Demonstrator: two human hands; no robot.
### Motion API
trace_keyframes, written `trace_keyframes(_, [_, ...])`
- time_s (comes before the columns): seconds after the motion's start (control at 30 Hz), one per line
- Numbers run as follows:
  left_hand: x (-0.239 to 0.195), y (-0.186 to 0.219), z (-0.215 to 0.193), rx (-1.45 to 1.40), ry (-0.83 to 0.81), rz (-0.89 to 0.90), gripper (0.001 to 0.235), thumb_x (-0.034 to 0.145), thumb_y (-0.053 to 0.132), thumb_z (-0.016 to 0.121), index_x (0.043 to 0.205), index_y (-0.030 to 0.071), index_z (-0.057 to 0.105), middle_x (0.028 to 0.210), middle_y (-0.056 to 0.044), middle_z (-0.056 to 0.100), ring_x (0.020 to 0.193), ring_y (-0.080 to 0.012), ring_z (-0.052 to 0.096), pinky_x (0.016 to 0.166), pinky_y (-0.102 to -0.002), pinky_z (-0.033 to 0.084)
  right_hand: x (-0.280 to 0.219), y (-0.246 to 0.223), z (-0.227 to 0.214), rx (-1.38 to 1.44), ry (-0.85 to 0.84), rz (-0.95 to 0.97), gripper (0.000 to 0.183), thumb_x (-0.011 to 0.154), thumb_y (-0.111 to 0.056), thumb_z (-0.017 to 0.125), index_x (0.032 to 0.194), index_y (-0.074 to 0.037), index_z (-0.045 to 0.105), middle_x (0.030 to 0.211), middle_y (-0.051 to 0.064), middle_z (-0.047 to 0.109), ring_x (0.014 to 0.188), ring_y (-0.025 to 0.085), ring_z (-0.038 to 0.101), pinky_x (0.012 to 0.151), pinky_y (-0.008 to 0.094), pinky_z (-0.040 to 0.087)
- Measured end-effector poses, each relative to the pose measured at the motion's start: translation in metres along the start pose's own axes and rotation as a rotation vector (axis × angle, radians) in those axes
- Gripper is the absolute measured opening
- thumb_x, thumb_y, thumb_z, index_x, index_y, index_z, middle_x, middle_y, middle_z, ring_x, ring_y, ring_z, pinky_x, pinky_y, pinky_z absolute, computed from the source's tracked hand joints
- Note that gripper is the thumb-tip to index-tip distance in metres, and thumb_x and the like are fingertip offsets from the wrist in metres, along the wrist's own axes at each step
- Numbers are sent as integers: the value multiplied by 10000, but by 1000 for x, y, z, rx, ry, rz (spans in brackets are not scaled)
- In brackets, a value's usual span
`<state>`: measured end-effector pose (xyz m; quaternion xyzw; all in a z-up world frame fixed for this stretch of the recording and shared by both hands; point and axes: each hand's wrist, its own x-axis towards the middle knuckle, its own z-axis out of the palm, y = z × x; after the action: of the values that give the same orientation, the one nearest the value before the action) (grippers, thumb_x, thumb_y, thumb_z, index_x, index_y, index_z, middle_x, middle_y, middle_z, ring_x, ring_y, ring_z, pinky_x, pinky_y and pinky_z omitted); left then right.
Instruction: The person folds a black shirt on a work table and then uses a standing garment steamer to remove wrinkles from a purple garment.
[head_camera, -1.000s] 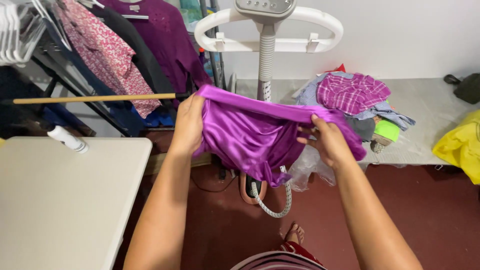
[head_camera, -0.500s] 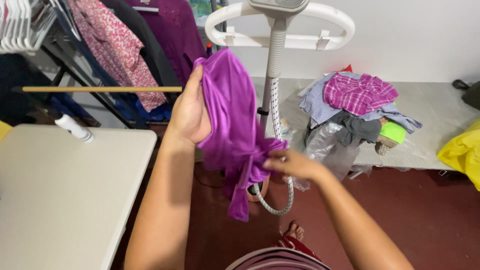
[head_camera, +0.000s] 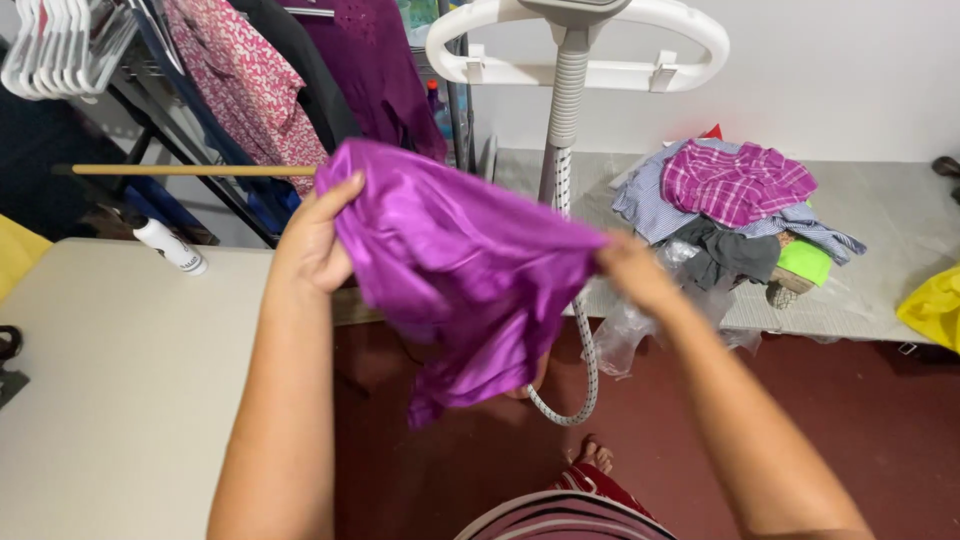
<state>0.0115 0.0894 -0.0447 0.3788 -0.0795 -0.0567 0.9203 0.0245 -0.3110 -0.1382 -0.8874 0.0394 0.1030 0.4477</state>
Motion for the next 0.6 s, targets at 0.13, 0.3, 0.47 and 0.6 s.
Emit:
trace_keyframes(0.13, [-2, -4, -58, 52, 113, -139, 315, 977, 40, 604, 1277, -57, 609, 1191, -187, 724, 1063, -282, 729, 990, -421, 591, 41, 40, -59, 451, 142, -228, 242, 1067, -159, 529, 1202, -80, 714, 908, 32, 691, 783, 142, 579, 717, 286, 475])
trace_keyframes(0.3, [-2, -26, -87, 246, 233, -509, 300, 957, 28, 562, 1235, -66, 629, 1126, -211, 749, 987, -270, 745, 920, -386, 614, 13, 0, -106, 672, 149, -276, 198, 1075, -158, 562, 1081, -35, 717, 868, 3, 701, 697, 91, 615, 630, 245, 490])
trace_keyframes(0.47, [9, -47, -97, 741, 329, -567, 277, 918, 107, 682, 1099, -100, 715, 1056, -223, 759, 908, -288, 740, 837, -404, 614, 14, -6, -136, 606, 232, -213, 208, 1056, -157, 575, 1089, -22, 730, 909, 23, 725, 721, 99, 660, 648, 256, 528])
trace_keyframes(0.6, [21, -63, -78, 1412, 251, -418, 454, 898, 351, 810, 1076, -55, 717, 1005, -186, 771, 897, -260, 716, 833, -409, 585, 25, 11, -154, 555, 289, -160, 202, 1061, -156, 608, 1105, 0, 730, 920, 43, 715, 717, 114, 650, 642, 271, 528])
